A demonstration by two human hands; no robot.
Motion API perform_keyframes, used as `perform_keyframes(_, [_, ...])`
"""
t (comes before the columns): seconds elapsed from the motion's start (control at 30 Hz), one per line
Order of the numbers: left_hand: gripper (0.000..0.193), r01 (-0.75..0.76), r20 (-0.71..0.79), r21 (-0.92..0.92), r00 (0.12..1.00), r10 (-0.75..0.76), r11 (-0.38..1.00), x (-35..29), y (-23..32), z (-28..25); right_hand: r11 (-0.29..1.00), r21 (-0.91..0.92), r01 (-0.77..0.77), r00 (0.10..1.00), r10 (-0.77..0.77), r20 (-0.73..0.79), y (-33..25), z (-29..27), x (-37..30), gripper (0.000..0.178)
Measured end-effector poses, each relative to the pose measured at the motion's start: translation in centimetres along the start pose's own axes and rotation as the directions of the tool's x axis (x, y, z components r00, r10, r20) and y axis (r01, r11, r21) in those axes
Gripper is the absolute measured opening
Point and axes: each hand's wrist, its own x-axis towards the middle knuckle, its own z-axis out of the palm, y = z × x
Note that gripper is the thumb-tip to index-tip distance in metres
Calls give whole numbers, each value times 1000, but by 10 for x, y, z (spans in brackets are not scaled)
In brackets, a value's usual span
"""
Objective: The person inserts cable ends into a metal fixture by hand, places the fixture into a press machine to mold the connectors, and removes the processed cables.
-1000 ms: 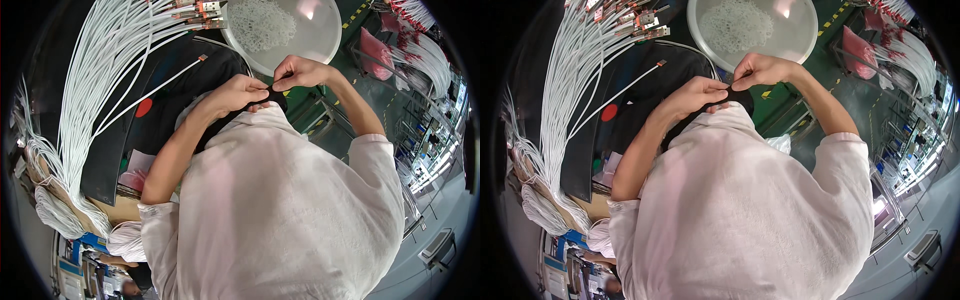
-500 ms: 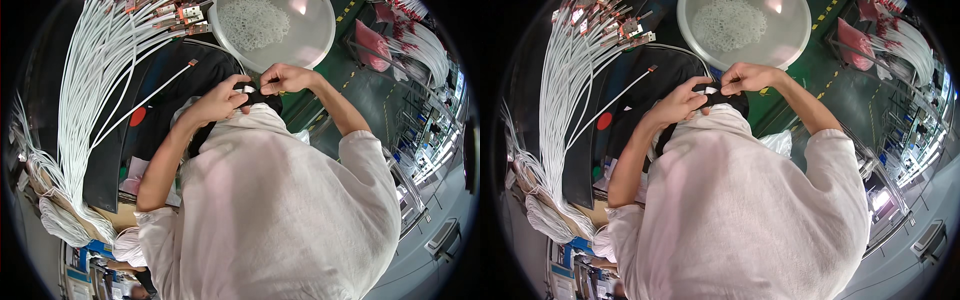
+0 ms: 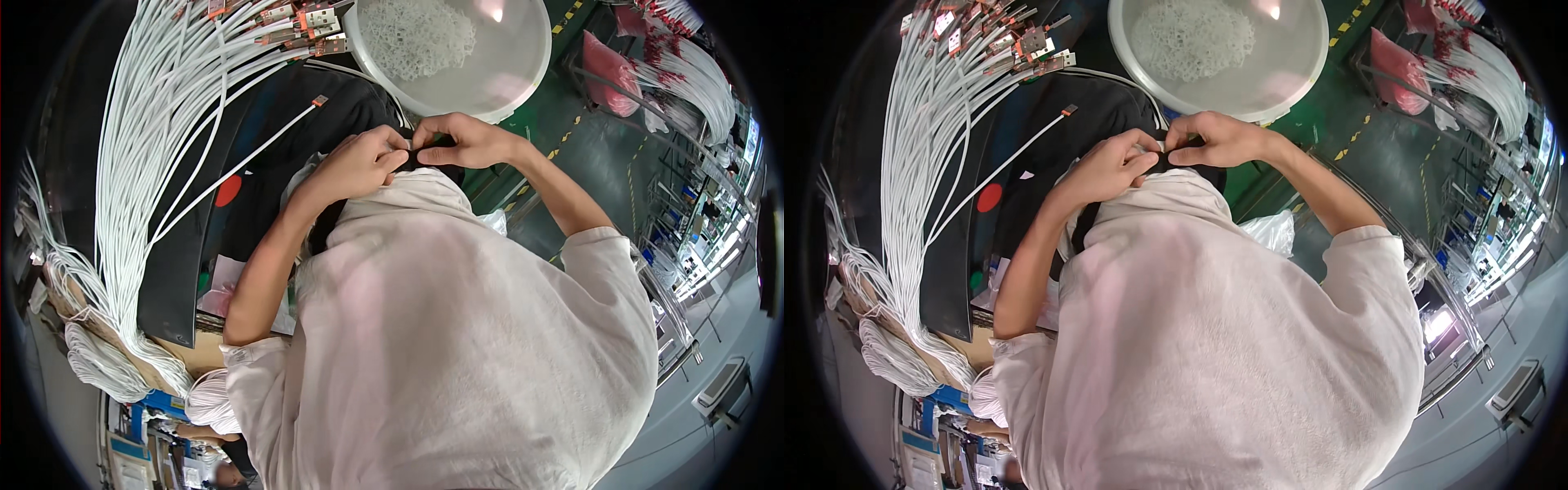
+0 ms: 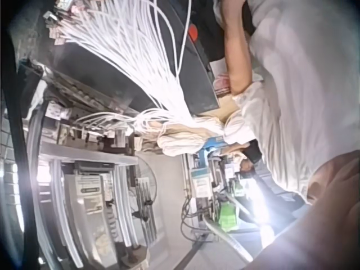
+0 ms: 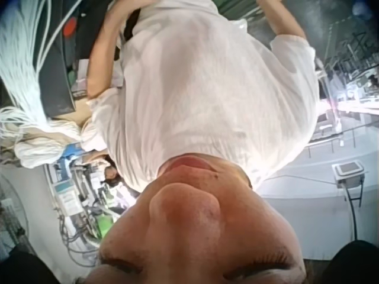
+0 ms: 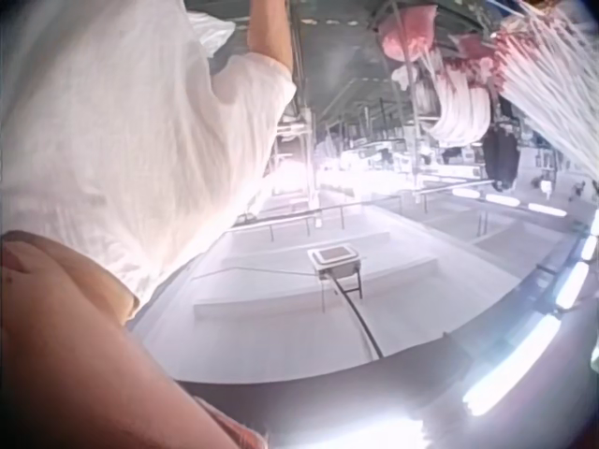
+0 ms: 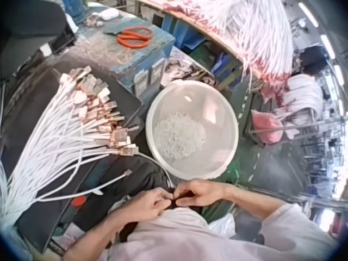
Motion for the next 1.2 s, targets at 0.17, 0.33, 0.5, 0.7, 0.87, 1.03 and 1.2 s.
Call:
perform_keyframes(0.17, [32, -32, 46, 0, 998, 32, 999, -10, 6, -2, 975, 222, -15, 999, 21, -25, -1, 6, 4, 15])
perform_keyframes(0.33, [39, -300, -127, 443, 912, 391, 845, -9, 10, 18, 985, 167, -50, 997, 58, -46, -5, -3, -1, 11])
perform_keyframes(0.5, [43, -292, -187, 519, 878, 440, 803, 1, 13, 31, 950, 193, -244, 965, 258, -50, -17, -17, -5, 9])
perform_keyframes(0.7, [41, -344, -172, 534, 850, 497, 773, 10, 14, 34, 812, 466, -352, 918, 397, 1, -17, -25, -10, 6])
perform_keyframes(0.87, [38, -321, -199, 513, 858, 474, 796, 8, 11, 35, 909, 379, -173, 984, 177, 26, 1, -23, -11, 8])
perform_keyframes(1.03, [37, -372, -151, 587, 822, 548, 719, 3, 1, 34, 960, 275, -54, 996, 31, 89, 21, -22, -12, 15])
perform_keyframes(1.2, [39, -405, -120, 637, 789, 603, 656, 7, 2, 39, 951, 305, -52, 995, 22, 101, 41, -24, -16, 17])
